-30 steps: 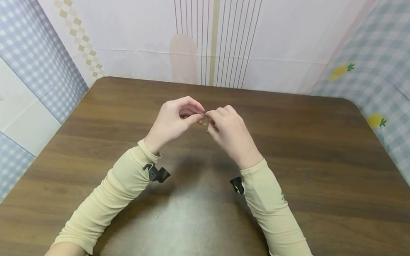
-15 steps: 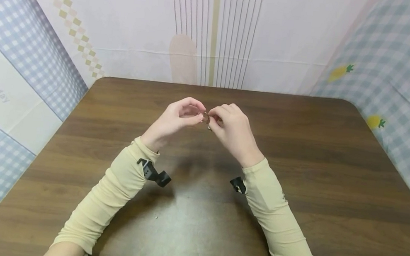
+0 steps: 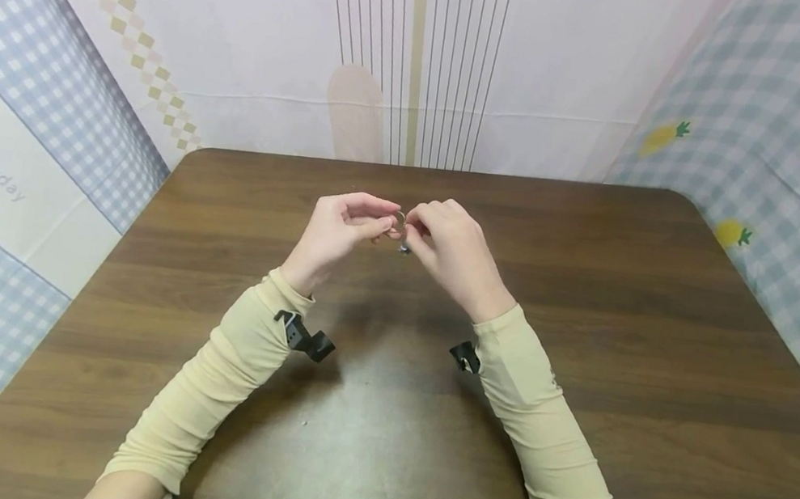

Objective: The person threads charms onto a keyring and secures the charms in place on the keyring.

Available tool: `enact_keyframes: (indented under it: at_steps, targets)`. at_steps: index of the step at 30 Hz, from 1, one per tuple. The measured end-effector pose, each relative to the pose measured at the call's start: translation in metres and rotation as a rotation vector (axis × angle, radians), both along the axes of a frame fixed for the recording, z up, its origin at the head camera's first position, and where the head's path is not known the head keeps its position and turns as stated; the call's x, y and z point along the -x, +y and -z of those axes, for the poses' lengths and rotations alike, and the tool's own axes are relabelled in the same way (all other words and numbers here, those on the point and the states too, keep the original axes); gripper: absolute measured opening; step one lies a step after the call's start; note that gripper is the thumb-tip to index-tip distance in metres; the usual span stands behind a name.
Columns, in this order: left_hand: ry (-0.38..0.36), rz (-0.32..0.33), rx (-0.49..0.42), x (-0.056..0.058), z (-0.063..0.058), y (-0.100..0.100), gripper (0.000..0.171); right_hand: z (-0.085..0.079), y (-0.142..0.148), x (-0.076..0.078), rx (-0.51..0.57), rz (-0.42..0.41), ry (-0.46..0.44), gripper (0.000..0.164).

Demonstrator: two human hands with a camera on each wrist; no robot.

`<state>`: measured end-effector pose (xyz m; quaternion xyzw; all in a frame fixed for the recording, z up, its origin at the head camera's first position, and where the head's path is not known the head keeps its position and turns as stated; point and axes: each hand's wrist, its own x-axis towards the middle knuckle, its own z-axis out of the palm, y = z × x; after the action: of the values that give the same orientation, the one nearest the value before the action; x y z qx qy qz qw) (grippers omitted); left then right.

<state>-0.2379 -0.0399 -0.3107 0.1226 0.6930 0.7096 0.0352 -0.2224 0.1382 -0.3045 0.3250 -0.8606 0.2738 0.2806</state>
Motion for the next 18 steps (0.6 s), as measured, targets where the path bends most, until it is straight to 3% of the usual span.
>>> enact_keyframes:
  at_steps: [6, 14, 18]
  targets:
    - [0.013, 0.048, 0.063, -0.0014, -0.0008, -0.0018, 0.021, 0.0015, 0.0015, 0.0014, 0.008, -0.005, 0.028, 0.006]
    - [-0.035, 0.061, -0.069, -0.0035, -0.0029, -0.0017, 0.03, 0.0021, 0.0029, 0.0033, 0.055, 0.01, 0.063, 0.007]
    - [-0.045, 0.033, -0.119, -0.0034, -0.0016, 0.0001, 0.031, 0.0017, 0.0027, 0.0034, 0.064, 0.004, 0.071, 0.006]
